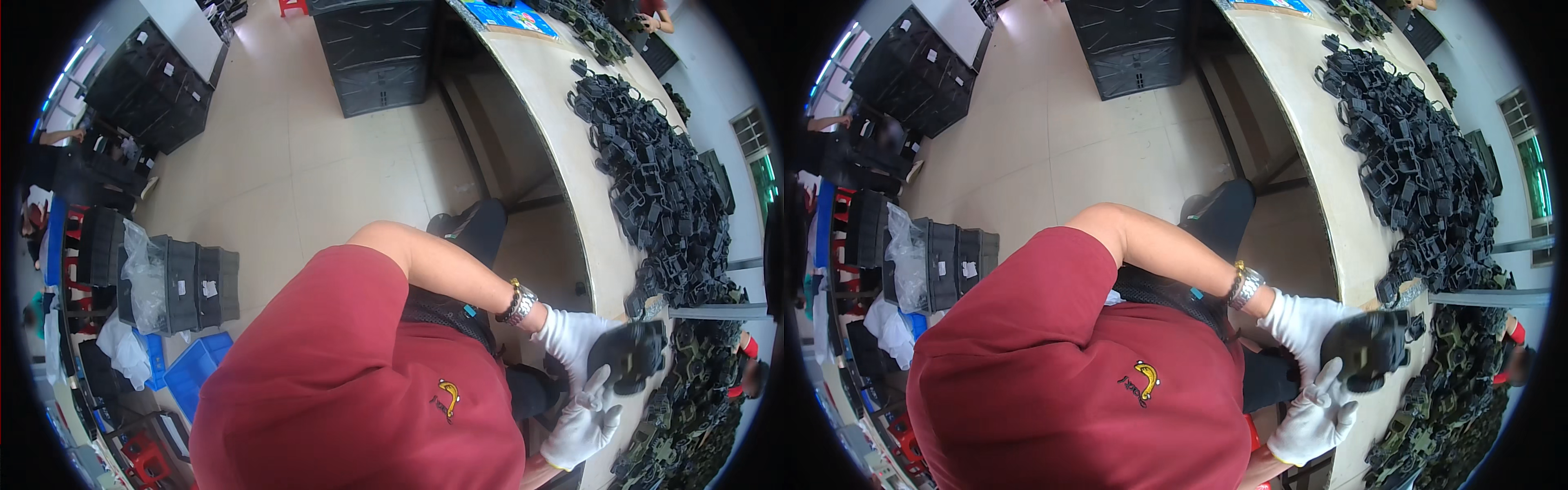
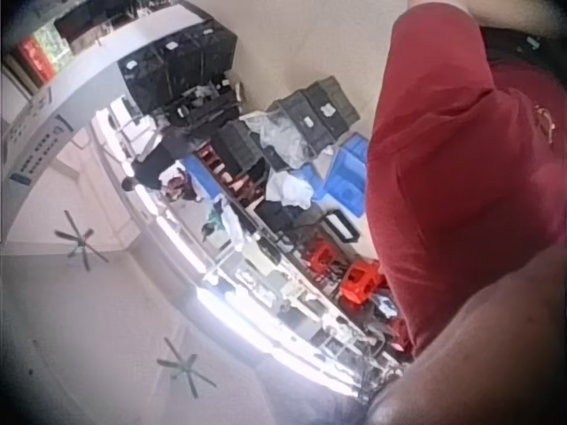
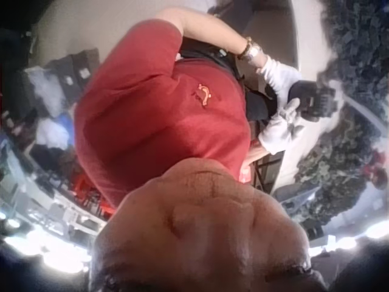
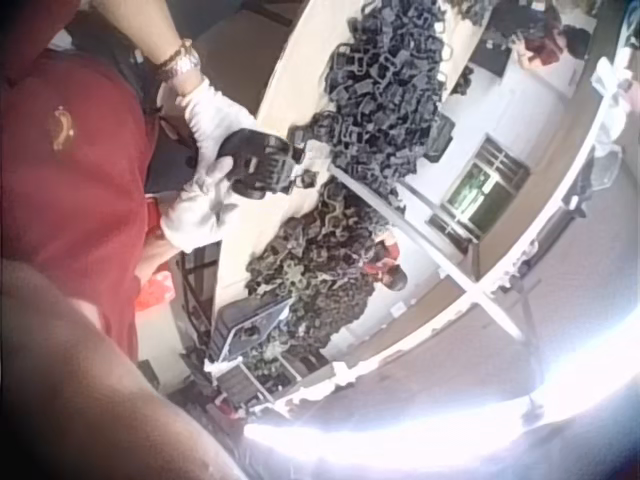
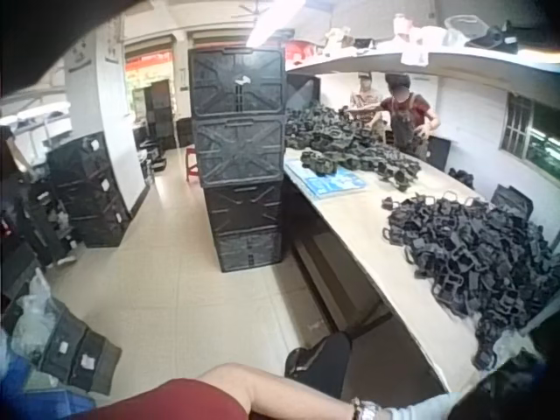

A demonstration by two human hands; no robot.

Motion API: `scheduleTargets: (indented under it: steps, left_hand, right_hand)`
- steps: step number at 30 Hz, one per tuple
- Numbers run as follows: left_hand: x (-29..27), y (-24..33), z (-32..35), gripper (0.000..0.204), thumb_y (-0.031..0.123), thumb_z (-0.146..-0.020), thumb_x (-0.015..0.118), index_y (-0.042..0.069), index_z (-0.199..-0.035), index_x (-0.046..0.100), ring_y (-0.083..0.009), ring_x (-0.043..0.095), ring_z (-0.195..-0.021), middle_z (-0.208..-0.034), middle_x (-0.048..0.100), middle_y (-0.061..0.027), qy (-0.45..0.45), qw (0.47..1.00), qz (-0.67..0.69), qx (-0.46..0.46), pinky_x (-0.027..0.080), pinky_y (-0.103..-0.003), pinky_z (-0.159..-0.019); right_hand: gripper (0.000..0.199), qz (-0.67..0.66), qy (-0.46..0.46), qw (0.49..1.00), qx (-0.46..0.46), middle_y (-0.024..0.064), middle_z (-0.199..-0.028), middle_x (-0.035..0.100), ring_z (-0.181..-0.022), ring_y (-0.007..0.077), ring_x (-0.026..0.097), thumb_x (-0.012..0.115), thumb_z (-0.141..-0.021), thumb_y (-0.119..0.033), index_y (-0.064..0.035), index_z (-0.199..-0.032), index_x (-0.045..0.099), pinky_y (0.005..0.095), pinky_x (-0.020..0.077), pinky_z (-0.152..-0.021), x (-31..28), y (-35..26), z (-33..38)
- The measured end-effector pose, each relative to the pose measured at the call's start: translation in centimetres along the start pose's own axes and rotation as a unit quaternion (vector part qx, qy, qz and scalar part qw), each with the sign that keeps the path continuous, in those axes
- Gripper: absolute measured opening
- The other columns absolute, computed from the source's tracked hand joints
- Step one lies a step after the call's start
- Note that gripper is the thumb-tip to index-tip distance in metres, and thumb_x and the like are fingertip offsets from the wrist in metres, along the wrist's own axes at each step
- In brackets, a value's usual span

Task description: Sorting and inspecting green and black plastic toy vehicle components on a factory assembly table.

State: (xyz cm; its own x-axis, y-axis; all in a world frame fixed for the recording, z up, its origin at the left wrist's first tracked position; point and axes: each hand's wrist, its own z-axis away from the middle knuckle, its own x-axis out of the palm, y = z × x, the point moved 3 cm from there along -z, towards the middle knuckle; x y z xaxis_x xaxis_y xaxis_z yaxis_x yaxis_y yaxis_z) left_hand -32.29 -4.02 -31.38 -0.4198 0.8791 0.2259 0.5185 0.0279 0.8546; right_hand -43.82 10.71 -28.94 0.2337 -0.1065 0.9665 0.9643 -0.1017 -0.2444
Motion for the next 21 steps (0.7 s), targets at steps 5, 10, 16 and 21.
scheduleTargets:
  steps: [5,10,16,21]
  left_hand:
    - [-3.0,1.0,0.2,0.065,0.01,-0.054,0.098,0.003,-0.11,0.065,-0.0096,0.062,-0.092,-0.101,0.071,-0.0035,0.056,0.989,0.11,-0.087,0.055,-0.03,-0.08]
    - [-9.9,2.9,4.4,0.025,0.026,-0.083,0.079,0.005,-0.094,0.071,-0.0065,0.059,-0.073,-0.082,0.066,0.003,0.236,0.953,0.157,-0.109,0.049,-0.025,-0.067]
    - [-16.0,1.6,9.2,0.067,0.055,-0.075,0.083,0.01,-0.122,0.065,-0.0179,0.067,-0.107,-0.113,0.07,-0.004,0.266,0.89,0.357,-0.1,0.055,-0.039,-0.095]
    - [-16.7,3.6,14.5,0.072,0.044,-0.081,0.082,0.01,-0.138,0.054,-0.0196,0.064,-0.113,-0.128,0.064,-0.0076,0.344,0.866,0.359,-0.059,0.053,-0.042,-0.101]
  right_hand:
    - [0.053,0.202,-0.085,0.976,0.005,0.0215,-0.164,0.014,-0.13,0.0444,0.049,0.049,-0.102,-0.016,-0.0014,-0.151,0.035,0.0379,0.0535,-0.079,1.4,-1.2,-2.1]
    - [0.029,0.569,0.091,0.802,-0.155,0.017,-0.125,0.062,-0.091,0.0208,0.068,0.058,-0.098,-0.019,-0.0004,-0.121,0.058,0.0289,0.0546,-0.069,-4.4,0.9,-7.7]
    - [0.027,0.852,-0.037,0.491,0.176,0.0119,-0.109,0.073,-0.098,0.0248,0.07,0.067,-0.091,-0.023,-0.0079,-0.113,0.07,0.0349,0.0546,-0.085,-29.8,5.0,-16.2]
    - [0.035,0.882,-0.222,0.27,0.316,0.0167,-0.119,0.07,-0.113,0.0357,0.065,0.062,-0.092,-0.033,-0.0086,-0.116,0.07,0.0433,0.051,-0.097,-39.7,13.8,-16.5]
